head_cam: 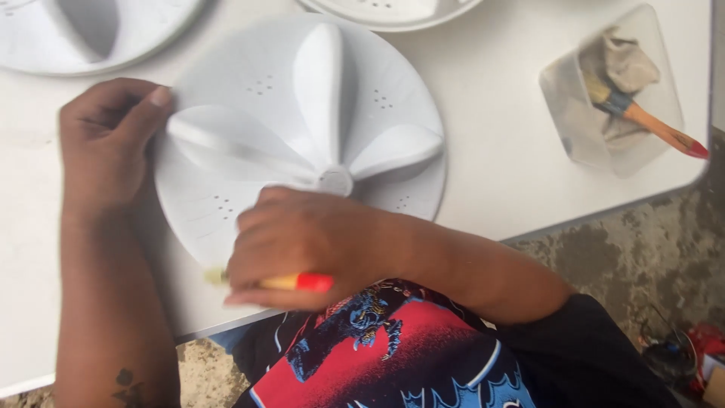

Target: Cleaning a washing machine pulsator using a small brush to reach into crevices

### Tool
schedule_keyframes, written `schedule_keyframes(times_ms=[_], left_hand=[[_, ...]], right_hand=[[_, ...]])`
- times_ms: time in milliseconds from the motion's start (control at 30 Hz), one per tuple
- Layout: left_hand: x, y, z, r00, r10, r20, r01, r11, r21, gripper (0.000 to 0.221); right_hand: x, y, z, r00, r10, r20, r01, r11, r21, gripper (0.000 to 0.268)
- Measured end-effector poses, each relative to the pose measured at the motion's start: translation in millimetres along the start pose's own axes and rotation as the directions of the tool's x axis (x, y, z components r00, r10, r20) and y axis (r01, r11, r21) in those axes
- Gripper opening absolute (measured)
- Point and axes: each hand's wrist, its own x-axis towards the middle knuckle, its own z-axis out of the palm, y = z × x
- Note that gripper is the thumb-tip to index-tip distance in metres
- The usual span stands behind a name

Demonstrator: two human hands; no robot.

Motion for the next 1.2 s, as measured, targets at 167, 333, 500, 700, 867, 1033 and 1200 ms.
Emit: schedule_keyframes(times_ms=[167, 333, 500, 700, 867, 1033, 1200], left_hand=[[-2.8, 13.2, 3.9, 1.000, 0.026, 0.005, -0.026, 0.998, -0.049, 0.013], [-2.8, 29.9, 6.2, 0.998, -0.025, 0.062, 0.035, 0.987, -0.159, 0.016], [-4.4, 26.7, 5.2, 0.999, -0.019, 0.041, 0.025, 0.990, -0.135, 0.014], [-0.9, 22.4, 8.9, 0.998, -0.052, 0.026, 0.056, 0.968, -0.245, 0.013], [-5.1, 45.0, 8.7, 0.998, -0.061, 0.023, 0.065, 0.969, -0.238, 0.016], [-4.8, 45.4, 11.5, 0.996, -0.083, 0.045, 0.091, 0.968, -0.234, 0.020], [-3.2, 44.8, 10.0, 0.995, -0.076, 0.072, 0.090, 0.973, -0.211, 0.020]], right_hand=[[-0.9, 6.8, -14.9, 0.985, 0.031, -0.170, -0.063, 0.981, -0.185, 0.012], [-7.9, -2.1, 7.4, 0.999, 0.050, 0.009, -0.046, 0.969, -0.241, 0.015], [-1.8, -11.0, 6.7, 0.999, -0.046, 0.025, 0.052, 0.940, -0.337, 0.028], [5.0, 2.8, 1.0, 0.999, 0.012, -0.053, -0.042, 0.790, -0.612, 0.026], [5.0, -8.4, -5.1, 0.983, 0.033, 0.183, -0.009, 0.992, -0.130, 0.019], [1.7, 3.4, -5.9, 1.000, -0.001, -0.022, -0.010, 0.866, -0.499, 0.015], [3.4, -7.1, -17.6, 0.958, 0.089, 0.273, -0.116, 0.990, 0.086, 0.015]])
